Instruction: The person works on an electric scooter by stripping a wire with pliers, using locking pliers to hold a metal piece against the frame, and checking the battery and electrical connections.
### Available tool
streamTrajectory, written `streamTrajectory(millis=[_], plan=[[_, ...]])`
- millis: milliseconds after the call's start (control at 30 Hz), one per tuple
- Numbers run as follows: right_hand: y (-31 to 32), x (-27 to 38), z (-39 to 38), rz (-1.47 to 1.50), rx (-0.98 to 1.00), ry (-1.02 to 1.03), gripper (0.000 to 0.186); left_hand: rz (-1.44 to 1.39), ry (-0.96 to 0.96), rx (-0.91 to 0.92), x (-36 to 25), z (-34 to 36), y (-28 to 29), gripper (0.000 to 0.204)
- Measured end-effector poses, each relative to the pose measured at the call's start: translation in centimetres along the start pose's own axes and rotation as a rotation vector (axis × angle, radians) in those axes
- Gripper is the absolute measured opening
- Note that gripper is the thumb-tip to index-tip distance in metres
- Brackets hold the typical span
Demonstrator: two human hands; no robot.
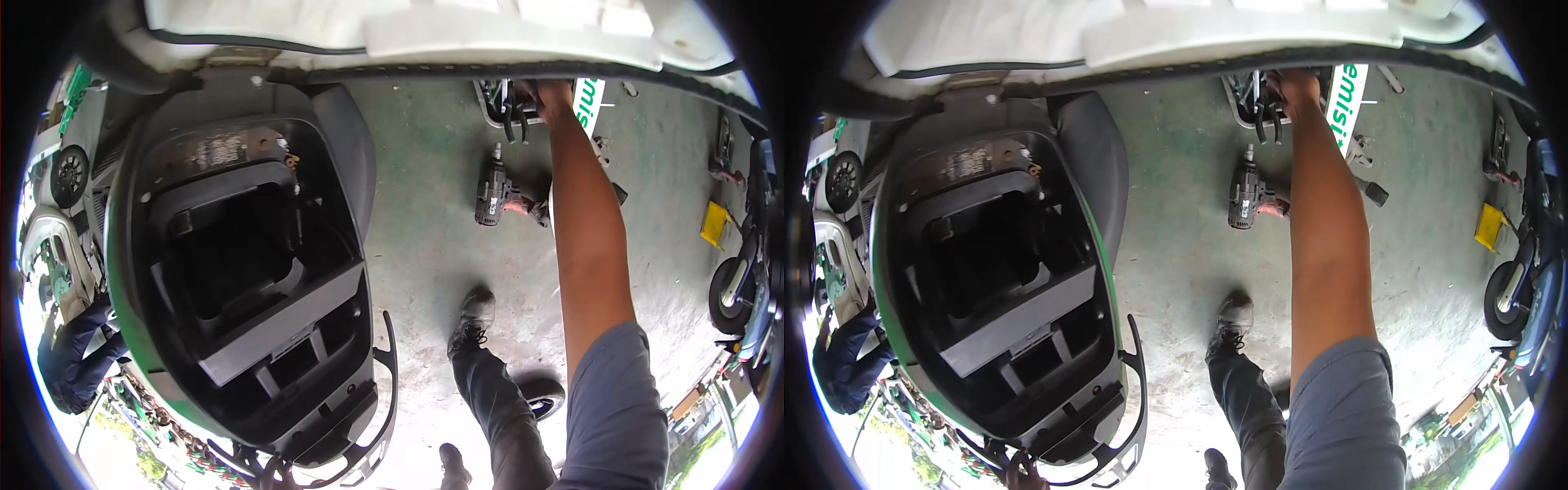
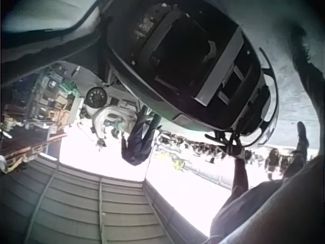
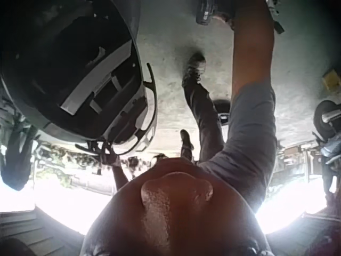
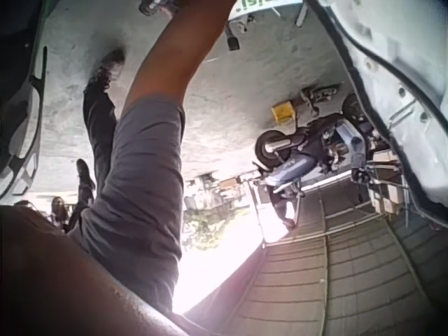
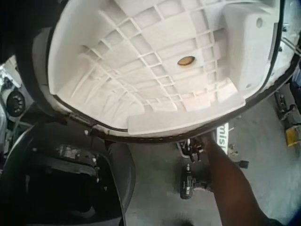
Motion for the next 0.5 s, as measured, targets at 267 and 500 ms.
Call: streamTrajectory(millis=[267, 500], plan=[[13.0, -8.1, -31.3, 0.198, 0.239, -0.651, 0.016, -0.595, 0.036, -0.172, -1.8, 2.6, 0.0, 0.035], [6.4, 5.1, -69.5, 0.080, 0.815, -0.653, 0.031, -0.768, 0.001, -0.159, -0.3, 2.0, 1.8, 0.029]])
Point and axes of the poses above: each hand's wrist, its own z-axis towards the middle knuckle, its own y-axis out of the back of the hand, x = y × z, the point moved 8 cm from there along z, towards the middle knuckle, and after that the axes turned 8 degrees about -z, right-handed, at the moved point
